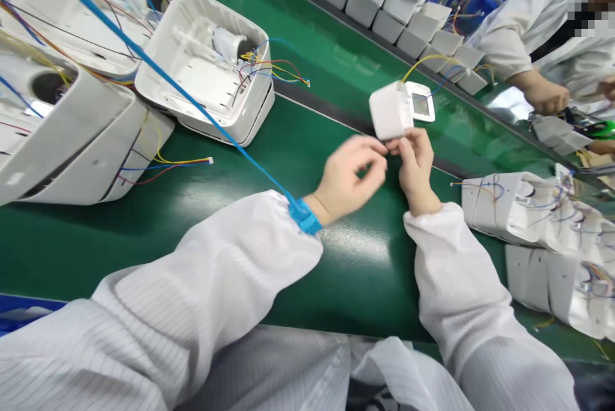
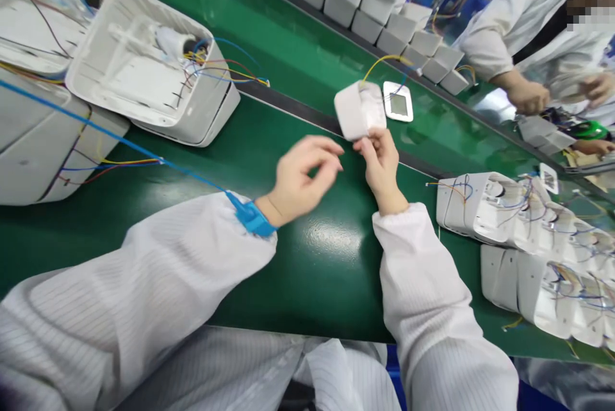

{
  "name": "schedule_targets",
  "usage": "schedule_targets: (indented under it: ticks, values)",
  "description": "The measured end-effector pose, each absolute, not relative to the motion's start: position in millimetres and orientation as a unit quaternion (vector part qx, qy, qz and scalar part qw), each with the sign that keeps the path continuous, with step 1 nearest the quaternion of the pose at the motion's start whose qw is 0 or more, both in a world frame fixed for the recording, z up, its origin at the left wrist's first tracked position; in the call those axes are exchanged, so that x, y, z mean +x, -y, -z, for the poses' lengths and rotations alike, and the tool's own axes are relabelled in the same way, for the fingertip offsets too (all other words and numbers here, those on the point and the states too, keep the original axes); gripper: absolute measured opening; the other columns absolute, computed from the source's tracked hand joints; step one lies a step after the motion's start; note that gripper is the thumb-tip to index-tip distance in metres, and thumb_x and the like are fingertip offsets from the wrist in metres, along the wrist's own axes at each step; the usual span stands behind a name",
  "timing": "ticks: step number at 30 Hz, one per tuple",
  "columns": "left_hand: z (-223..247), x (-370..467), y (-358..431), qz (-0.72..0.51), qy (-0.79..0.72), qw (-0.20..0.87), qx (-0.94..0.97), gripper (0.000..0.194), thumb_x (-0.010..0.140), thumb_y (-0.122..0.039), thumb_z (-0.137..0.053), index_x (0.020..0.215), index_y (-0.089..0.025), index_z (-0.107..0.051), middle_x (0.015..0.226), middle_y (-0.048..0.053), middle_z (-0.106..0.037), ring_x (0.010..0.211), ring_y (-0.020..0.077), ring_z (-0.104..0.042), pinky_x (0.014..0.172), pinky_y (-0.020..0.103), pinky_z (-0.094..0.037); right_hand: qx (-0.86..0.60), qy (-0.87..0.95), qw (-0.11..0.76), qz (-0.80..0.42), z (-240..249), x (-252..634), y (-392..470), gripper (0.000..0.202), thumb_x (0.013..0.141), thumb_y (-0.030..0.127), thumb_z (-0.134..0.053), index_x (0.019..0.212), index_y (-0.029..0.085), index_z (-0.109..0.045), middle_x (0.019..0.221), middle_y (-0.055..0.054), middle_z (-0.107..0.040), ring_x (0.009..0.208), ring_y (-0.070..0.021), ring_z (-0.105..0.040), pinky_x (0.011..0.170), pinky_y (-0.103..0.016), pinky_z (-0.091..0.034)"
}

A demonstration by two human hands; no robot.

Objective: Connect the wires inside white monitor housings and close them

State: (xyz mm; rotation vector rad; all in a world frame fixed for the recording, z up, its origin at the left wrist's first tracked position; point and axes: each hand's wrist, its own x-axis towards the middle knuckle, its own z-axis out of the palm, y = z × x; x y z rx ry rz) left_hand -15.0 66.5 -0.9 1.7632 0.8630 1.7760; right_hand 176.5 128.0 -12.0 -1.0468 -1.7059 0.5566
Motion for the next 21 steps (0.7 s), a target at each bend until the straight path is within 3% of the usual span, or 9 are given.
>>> schedule_targets:
  ticks: [2, 4, 5, 8, 11, 14, 16, 21]
  values:
    - [4, -27, -91, -0.694, -0.411, 0.217, 0.55, 0.014, 0.092, -0.024, -0.055, 0.083, -0.017, -0.064, 0.105, 0.01, -0.067, 0.102, 0.0189, -0.063, 0.081, 0.029, -0.052, -0.437, 0.735, 0.474, -0.209, 9, 197, -102, 0.027, 0.096, 0.051, -0.058, 0.091, 0.025, -0.061, 0.072, 0.002, -0.06, 0.067, -0.0148, -0.06, 0.07, -0.03, -0.051]
    - [11, -32, -107, -0.687, -0.471, 0.234, 0.502, 0.009, 0.09, -0.021, -0.054, 0.089, -0.017, -0.062, 0.103, 0.009, -0.066, 0.096, 0.0181, -0.063, 0.084, 0.03, -0.053, -0.453, 0.754, 0.442, -0.174, 9, 220, -86, 0.026, 0.092, 0.047, -0.063, 0.082, 0.023, -0.065, 0.081, -0.001, -0.062, 0.081, -0.0182, -0.061, 0.08, -0.034, -0.051]
    - [14, -32, -111, -0.656, -0.488, 0.255, 0.516, 0.008, 0.087, -0.018, -0.055, 0.089, -0.017, -0.062, 0.101, 0.008, -0.067, 0.094, 0.0179, -0.064, 0.085, 0.031, -0.053, -0.457, 0.75, 0.441, -0.183, 9, 230, -82, 0.023, 0.089, 0.046, -0.068, 0.087, 0.024, -0.067, 0.092, -0.003, -0.065, 0.092, -0.0203, -0.062, 0.085, -0.035, -0.051]
    - [19, -23, -103, -0.535, -0.445, 0.275, 0.663, 0.017, 0.083, -0.015, -0.057, 0.098, -0.014, -0.066, 0.108, 0.01, -0.068, 0.104, 0.0204, -0.064, 0.095, 0.035, -0.053, -0.458, 0.722, 0.417, -0.309, 10, 248, -77, 0.037, 0.082, 0.045, -0.075, 0.115, 0.028, -0.068, 0.119, -0.005, -0.067, 0.107, -0.0234, -0.064, 0.089, -0.037, -0.052]
    - [16, -14, -84, -0.4, -0.341, 0.258, 0.811, 0.03, 0.088, -0.023, -0.057, 0.115, -0.013, -0.066, 0.126, 0.013, -0.067, 0.12, 0.0259, -0.062, 0.104, 0.041, -0.05, -0.464, 0.717, 0.357, -0.378, 7, 247, -77, 0.026, 0.09, 0.045, -0.067, 0.108, 0.027, -0.073, 0.108, -0.005, -0.074, 0.097, -0.0224, -0.069, 0.086, -0.037, -0.055]
    - [11, -13, -76, -0.298, -0.314, 0.245, 0.868, 0.028, 0.095, -0.03, -0.051, 0.107, -0.016, -0.072, 0.118, 0.01, -0.072, 0.121, 0.0297, -0.063, 0.099, 0.045, -0.05, -0.499, 0.736, 0.373, -0.266, 2, 238, -93, 0.03, 0.097, 0.048, -0.057, 0.096, 0.025, -0.076, 0.101, -0.005, -0.075, 0.1, -0.0233, -0.069, 0.095, -0.041, -0.053]
    - [8, -14, -77, -0.265, -0.312, 0.239, 0.88, 0.029, 0.097, -0.031, -0.049, 0.106, -0.018, -0.073, 0.117, 0.007, -0.074, 0.127, 0.031, -0.06, 0.098, 0.047, -0.049, -0.509, 0.762, 0.369, -0.155, 0, 232, -121, 0.033, 0.097, 0.051, -0.056, 0.1, 0.025, -0.076, 0.111, -0.007, -0.074, 0.108, -0.0253, -0.067, 0.102, -0.045, -0.051]
    - [6, -18, -78, -0.202, -0.286, 0.228, 0.909, 0.032, 0.099, -0.034, -0.051, 0.125, -0.022, -0.065, 0.134, 0.004, -0.067, 0.141, 0.0309, -0.047, 0.103, 0.047, -0.041, -0.567, 0.802, 0.187, -0.009, 7, 217, -222, 0.043, 0.096, 0.049, -0.058, 0.126, 0.021, -0.07, 0.152, -0.015, -0.047, 0.142, -0.0336, -0.042, 0.12, -0.054, -0.031]
